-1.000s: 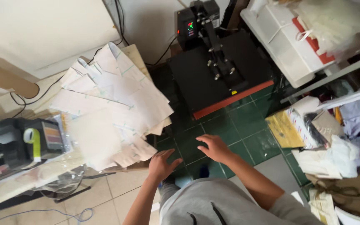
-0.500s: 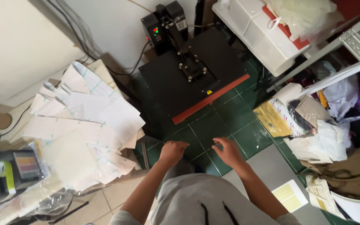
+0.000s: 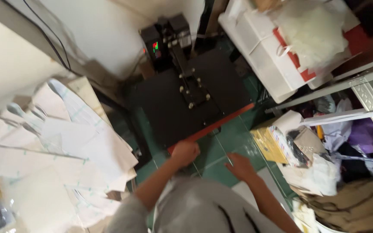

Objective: The person picks up printed transfer sheets from a work table, carries them to a heat press, and lays each sheet on the press platen. They lower the heat press handle onto the sheets, wait, then lift the handle and move the pressed sheets aside, repeating the cycle with additional sheets.

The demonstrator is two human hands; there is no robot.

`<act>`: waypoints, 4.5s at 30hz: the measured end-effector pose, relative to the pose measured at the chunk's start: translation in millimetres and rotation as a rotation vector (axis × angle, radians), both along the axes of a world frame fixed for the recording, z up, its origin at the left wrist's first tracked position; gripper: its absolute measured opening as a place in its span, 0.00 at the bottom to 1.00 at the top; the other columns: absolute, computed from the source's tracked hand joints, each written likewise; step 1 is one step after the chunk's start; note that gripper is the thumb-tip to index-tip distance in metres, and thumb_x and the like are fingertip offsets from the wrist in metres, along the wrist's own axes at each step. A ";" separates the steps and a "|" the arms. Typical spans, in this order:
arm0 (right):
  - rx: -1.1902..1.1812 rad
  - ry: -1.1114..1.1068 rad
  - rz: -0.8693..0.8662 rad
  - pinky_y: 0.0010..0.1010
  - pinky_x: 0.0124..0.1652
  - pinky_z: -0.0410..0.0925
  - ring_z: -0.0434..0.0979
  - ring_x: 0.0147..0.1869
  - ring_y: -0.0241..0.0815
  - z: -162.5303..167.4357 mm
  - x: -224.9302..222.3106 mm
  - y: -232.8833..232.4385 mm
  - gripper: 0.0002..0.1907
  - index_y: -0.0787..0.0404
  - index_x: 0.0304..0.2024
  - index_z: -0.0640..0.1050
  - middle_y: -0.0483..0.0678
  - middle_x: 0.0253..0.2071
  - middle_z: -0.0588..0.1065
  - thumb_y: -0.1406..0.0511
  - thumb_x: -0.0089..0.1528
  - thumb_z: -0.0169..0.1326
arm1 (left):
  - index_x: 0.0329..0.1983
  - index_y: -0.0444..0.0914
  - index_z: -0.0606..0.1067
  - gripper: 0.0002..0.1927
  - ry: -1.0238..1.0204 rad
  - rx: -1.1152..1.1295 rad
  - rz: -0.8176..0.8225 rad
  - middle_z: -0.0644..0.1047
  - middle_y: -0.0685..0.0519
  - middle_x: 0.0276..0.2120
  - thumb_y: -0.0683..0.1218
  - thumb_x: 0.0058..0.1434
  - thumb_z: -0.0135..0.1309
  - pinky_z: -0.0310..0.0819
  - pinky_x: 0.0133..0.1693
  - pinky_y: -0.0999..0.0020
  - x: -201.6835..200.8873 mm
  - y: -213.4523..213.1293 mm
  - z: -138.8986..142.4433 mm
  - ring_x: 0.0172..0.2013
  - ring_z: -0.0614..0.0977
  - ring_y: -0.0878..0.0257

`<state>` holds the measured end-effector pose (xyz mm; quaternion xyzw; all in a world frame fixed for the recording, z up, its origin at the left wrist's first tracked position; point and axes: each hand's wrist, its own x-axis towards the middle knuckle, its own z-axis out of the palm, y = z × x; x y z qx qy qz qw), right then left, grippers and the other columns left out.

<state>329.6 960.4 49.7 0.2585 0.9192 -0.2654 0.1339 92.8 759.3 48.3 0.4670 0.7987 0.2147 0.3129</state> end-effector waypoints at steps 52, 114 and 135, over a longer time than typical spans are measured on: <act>-0.133 -0.254 0.723 0.41 0.59 0.70 0.77 0.62 0.52 -5.0 -262.9 253.6 0.28 0.55 0.61 0.75 0.52 0.58 0.78 0.49 0.64 0.54 | 0.37 0.38 0.77 0.06 -0.145 0.205 1.310 0.82 0.44 0.31 0.39 0.56 0.52 0.79 0.40 0.59 50.3 138.1 -3.6 0.35 0.85 0.50; -0.263 -0.030 0.233 0.38 0.53 0.72 0.80 0.54 0.49 -18.3 -179.5 205.6 0.21 0.60 0.56 0.77 0.51 0.55 0.76 0.57 0.64 0.54 | 0.46 0.44 0.81 0.14 -0.248 -0.107 0.812 0.84 0.49 0.43 0.54 0.60 0.58 0.77 0.51 0.55 -25.5 90.8 19.0 0.48 0.83 0.50; -0.406 0.070 0.540 0.41 0.47 0.73 0.83 0.47 0.54 -7.6 -164.8 242.2 0.22 0.60 0.47 0.82 0.55 0.46 0.81 0.51 0.65 0.51 | 0.45 0.44 0.81 0.12 -0.138 -0.058 0.943 0.83 0.44 0.39 0.51 0.62 0.55 0.77 0.46 0.51 97.6 158.7 -3.4 0.42 0.83 0.45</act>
